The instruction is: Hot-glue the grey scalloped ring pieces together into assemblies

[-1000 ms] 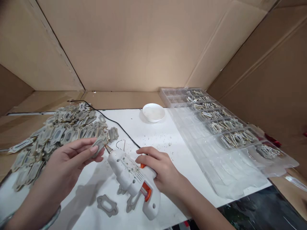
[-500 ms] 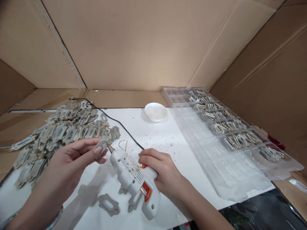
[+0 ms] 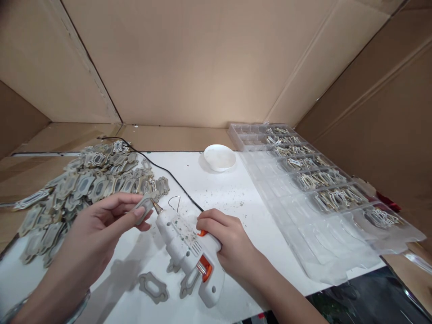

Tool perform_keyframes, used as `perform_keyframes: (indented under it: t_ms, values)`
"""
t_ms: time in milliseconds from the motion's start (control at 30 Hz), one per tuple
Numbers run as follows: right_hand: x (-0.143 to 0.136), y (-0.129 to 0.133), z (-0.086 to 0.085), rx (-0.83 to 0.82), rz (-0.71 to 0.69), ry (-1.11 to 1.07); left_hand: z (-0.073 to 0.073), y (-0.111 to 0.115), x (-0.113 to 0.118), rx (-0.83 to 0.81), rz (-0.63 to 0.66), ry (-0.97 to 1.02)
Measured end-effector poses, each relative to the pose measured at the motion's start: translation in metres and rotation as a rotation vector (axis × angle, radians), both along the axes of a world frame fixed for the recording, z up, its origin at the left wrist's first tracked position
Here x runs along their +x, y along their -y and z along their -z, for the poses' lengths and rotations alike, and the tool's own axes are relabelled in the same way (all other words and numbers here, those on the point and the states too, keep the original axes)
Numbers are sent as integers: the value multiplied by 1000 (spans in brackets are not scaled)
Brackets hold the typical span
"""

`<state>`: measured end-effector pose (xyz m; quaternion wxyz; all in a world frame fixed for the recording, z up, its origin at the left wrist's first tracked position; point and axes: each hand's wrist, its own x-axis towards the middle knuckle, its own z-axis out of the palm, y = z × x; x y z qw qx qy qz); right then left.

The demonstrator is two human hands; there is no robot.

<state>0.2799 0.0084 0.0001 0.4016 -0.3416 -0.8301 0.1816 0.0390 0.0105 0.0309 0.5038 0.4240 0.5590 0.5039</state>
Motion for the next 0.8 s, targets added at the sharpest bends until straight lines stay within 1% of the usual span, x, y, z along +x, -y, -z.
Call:
perform_keyframes:
  t_ms: [300, 467, 800]
  values:
    - [1, 4, 5, -24, 29, 39, 3, 1, -1, 57, 47, -77]
    - [3, 5, 6, -39, 23, 40, 2, 2, -1, 67, 23, -137]
    - [2, 4, 4, -20, 21, 40, -1, 4, 2, 83, 4, -213]
